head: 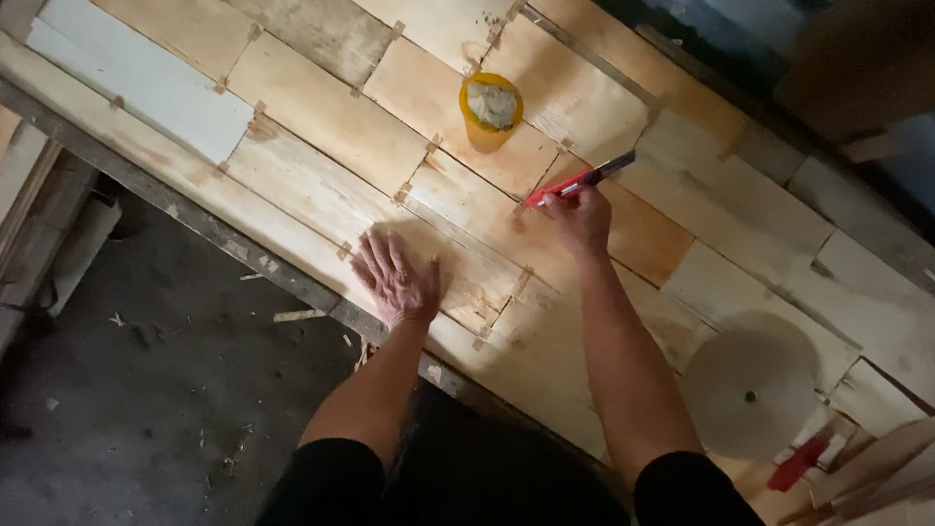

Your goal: Apply glue and thin wooden strips to a wooden surface and trim them using a utility knife.

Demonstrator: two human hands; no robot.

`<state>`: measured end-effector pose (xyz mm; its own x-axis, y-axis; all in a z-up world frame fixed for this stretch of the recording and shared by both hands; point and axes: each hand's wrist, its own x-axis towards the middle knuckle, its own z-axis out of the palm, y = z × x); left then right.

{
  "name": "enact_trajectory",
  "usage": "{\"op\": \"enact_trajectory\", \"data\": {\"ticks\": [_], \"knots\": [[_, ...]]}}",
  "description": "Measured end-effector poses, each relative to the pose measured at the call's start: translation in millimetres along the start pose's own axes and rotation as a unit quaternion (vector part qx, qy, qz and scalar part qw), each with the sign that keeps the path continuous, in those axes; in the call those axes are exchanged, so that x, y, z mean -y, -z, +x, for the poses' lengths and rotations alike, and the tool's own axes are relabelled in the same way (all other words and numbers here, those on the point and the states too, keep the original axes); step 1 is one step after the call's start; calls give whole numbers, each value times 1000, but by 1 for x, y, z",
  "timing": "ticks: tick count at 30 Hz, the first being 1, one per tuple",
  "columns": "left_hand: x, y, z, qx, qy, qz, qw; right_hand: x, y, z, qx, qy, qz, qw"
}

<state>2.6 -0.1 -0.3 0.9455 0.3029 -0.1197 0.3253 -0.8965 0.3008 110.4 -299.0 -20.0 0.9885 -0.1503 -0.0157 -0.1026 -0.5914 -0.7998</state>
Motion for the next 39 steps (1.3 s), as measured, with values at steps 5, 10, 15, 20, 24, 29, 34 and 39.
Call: {"op": "enact_trajectory", "data": {"ticks": [5,10,15,20,24,29,34,39], "knots": [[-2,2,8,40,8,50,998,18,4,1,23,-3,-14,1000],[1,0,3,46,6,60,997,24,3,-6,39,-15,-10,999],[-2,3,2,10,-8,30,999,8,-4,-1,33,-27,-6,999],[1,3,-1,9,-4,8,1000,2,-8,-3,20,-31,-4,999],[2,2,0,-6,-14,2,1000,2,-11,-1,19,-25,-2,999],[0,-1,5,17,-6,41,999,1,-11,-1,14,-18,-1,1000],[1,0,4,27,-12,60,998,1,-9,-3,10,-14,0,1000],[-2,2,4,43,-1,61,997,-2,-8,-8,11,-9,-5,1000]]}}
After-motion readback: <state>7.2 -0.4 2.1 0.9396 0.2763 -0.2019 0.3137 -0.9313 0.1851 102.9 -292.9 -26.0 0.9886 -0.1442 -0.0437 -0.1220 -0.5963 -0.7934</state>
